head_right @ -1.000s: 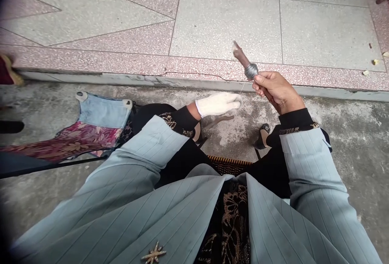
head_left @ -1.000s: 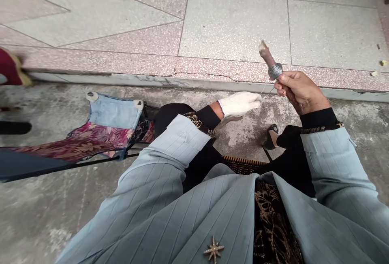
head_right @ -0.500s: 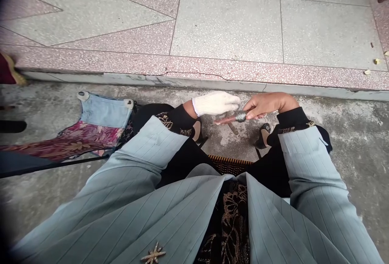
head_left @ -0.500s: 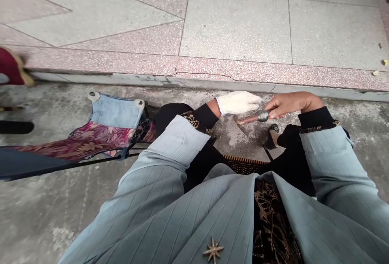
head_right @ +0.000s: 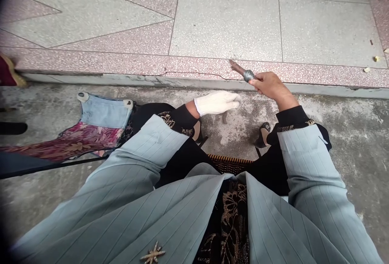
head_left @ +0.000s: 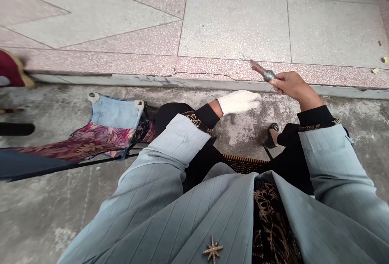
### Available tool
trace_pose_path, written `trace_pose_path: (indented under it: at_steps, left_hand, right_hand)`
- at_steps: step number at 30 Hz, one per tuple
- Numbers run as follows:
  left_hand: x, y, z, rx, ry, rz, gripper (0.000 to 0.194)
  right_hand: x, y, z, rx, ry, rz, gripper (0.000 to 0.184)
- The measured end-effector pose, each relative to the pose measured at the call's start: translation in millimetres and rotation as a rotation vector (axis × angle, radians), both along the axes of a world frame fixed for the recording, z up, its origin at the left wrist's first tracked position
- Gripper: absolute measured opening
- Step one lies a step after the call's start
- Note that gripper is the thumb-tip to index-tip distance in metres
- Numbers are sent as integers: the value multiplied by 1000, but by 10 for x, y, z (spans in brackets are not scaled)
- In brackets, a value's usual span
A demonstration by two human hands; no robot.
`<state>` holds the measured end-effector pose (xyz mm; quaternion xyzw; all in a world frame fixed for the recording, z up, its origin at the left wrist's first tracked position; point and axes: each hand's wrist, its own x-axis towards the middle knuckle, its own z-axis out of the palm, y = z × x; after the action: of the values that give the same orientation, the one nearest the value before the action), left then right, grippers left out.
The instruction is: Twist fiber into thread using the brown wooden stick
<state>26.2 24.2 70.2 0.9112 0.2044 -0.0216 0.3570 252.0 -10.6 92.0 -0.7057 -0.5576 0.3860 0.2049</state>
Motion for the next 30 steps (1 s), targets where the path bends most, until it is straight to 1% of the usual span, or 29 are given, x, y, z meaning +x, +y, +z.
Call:
trace_pose_path:
  at_steps: [2,4,6,7,8,10,11,12,13,14,16,18,20,22,24,25,26,28,30]
  left_hand:
    - [-10,8,5,33,21,6,36]
    - [-27,20,3,74,33,9,38]
    - [-47,37,-8,127,25,15,39]
    - [-56,47,-15,150,15,18,38]
    - [-64,58,-21,165,5,20,37]
    - [-78,82,-25,145,-19,14,35]
    - [-83,92,-21,107,-37,1,34]
    - [-87,102,-12,53,-63,-6,34]
    - [-90,109,0,-6,-94,1,34]
    - [-92,114,14,-56,-126,24,35]
    - [-91,115,38,-113,-174,88,36]
    - [-81,103,42,-117,-167,128,32]
    - [-61,77,26,-112,-120,102,28]
    - [-37,45,3,-116,-78,55,26]
    - [-18,16,-7,-118,-62,13,28]
    - [-12,5,-4,-119,-57,-4,29]
    - [-10,-3,3,-118,-51,-15,30]
    - [-14,-11,26,-107,-36,-26,31]
    - [-28,-11,45,-79,-21,-32,32]
  right_hand:
    - [-8,4,17,-9,-141,32,28]
    - [-13,6,24,-35,-283,94,28]
    - [-15,6,18,-130,-381,214,26]
    - [-14,2,17,-210,-376,304,26]
    - [-13,-6,22,-307,-324,416,26]
    - [-10,-41,62,-479,-110,645,30]
    - [-9,-66,97,-516,20,720,33]
    - [-7,-95,140,-511,144,749,35]
    - [-6,-124,185,-456,254,718,37]
    - [-4,-153,228,-360,352,632,38]
    - [-1,-192,291,-134,518,395,41]
    - [-1,-199,306,46,617,179,45]
    - [-6,-170,275,139,638,43,46]
    - [-14,-122,209,173,631,-42,44]
    - [-20,-71,126,167,559,-97,41]
    - [-21,-48,84,150,483,-116,41]
    - [-19,-28,45,122,372,-126,41]
    - [-7,4,-17,48,70,-99,42]
    - [10,24,-55,-39,-247,6,40]
